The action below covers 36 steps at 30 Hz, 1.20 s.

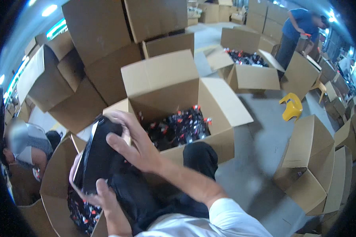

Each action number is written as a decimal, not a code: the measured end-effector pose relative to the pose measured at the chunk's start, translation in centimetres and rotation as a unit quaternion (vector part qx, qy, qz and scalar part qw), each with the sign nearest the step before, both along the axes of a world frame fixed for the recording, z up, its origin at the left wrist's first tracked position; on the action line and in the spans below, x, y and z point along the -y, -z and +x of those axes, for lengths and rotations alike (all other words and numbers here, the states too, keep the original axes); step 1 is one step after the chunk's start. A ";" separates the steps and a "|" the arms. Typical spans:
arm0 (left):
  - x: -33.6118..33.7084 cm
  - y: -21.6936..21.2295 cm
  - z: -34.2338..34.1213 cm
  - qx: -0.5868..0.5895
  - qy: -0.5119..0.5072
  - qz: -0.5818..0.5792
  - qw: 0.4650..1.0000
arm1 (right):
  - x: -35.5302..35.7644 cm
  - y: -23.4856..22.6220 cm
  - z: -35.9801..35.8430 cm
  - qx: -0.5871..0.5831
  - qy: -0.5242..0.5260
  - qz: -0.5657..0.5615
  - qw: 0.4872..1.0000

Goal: The person takes electronic devices from a cardboard box, turns them over by hand, and packs them into another cardboard box.

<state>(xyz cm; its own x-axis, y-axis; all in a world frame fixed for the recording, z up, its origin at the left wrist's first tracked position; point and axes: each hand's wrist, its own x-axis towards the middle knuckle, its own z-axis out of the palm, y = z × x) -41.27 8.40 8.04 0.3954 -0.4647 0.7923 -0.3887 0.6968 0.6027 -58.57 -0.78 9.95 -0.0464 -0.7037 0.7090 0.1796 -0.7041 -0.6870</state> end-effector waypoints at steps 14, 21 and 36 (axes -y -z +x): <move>15.8 -6.0 -6.8 0.145 0.247 0.320 0.903 | 9.6 -5.1 -11.8 -0.120 -0.039 0.062 0.990; 28.8 3.4 -9.5 -0.156 0.332 0.312 0.876 | 22.0 13.0 -18.5 -0.083 -0.429 0.271 0.858; 41.8 56.7 -4.1 0.174 -0.039 0.768 0.615 | 41.4 47.3 -12.9 -0.699 -0.207 0.214 0.650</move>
<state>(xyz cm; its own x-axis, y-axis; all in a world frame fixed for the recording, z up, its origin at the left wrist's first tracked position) -45.36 -33.42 -48.65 0.3954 -0.7604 -0.5151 -0.6770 -0.6203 0.3961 -71.52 -42.18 -37.37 0.6887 -0.5974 -0.4109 -0.7182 -0.4844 -0.4995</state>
